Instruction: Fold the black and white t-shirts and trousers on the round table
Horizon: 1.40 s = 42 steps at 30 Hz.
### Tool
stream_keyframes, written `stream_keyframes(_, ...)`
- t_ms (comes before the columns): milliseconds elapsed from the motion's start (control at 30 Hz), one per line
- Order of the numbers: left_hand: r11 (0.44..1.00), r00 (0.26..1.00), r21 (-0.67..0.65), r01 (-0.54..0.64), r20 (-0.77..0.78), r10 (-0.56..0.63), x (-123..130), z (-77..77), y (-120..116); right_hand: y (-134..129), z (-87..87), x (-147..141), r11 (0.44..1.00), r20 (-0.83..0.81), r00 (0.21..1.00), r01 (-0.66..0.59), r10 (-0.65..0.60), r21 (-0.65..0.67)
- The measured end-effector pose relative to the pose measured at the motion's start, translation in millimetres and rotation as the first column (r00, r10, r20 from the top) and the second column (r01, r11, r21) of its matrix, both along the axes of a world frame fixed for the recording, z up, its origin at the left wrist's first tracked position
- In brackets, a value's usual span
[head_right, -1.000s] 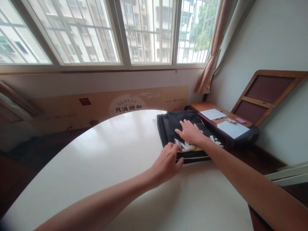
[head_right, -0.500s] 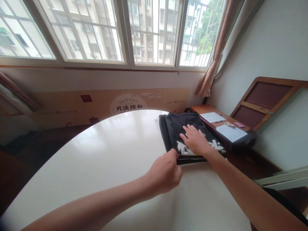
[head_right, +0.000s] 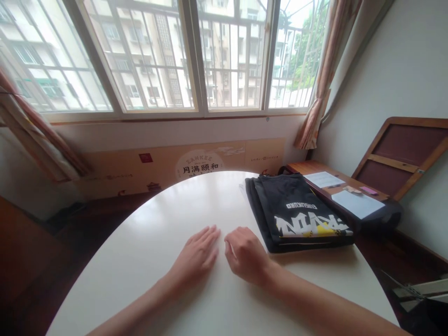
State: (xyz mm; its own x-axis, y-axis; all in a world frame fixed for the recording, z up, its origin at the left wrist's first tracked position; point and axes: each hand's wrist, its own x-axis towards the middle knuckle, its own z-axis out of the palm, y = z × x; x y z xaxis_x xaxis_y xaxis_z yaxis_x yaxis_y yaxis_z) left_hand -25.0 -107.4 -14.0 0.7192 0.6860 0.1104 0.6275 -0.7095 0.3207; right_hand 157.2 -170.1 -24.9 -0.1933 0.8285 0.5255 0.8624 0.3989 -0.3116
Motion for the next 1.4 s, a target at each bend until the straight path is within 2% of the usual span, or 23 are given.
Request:
stream_keyframes(133, 0.999, 0.999, 0.035, 0.023, 0.022, -0.024, -8, 5.4, 10, 8, -11.9, 4, 0.997, 0.06, 0.996, 0.072, -0.07, -0.042)
stream_keyframes(267, 0.996, 0.996, -0.01, 0.085, 0.035, -0.084, -6, 11.0, -1, 8, -14.7, 4, 0.994, 0.133, 0.991, 0.043, -0.029, -0.105)
stream_keyframes(400, 0.986, 0.985, -0.026, 0.167, -0.051, -0.168, -4, 12.1, -10, 4, -14.8, 6, 0.99, 0.184, 0.983, 0.001, 0.026, -0.143)
stream_keyframes(633, 0.98, 0.982, -0.088, 0.181, -0.038, -0.185, -8, 14.8, -4, 3, -18.3, 11, 0.988, 0.171, 0.983, -0.045, 0.071, -0.151)
stream_keyframes(900, 0.973, 0.973, -0.047, 0.225, -0.044, -0.227, -9, 14.3, -4, 3, -18.5, 6, 0.989, 0.206, 0.979, 0.019, 0.011, -0.147)
stream_keyframes(1100, 0.972, 0.972, -0.017, 0.232, -0.034, -0.233, -11, 9.4, -4, 2, -22.1, 6, 0.992, 0.227, 0.974, 0.004, 0.025, -0.125)
stream_keyframes(1400, 0.974, 0.974, -0.009, 0.227, -0.019, -0.227, -13, 6.0, -6, 1, -31.3, 8, 0.985, 0.241, 0.97, 0.005, 0.037, -0.17)
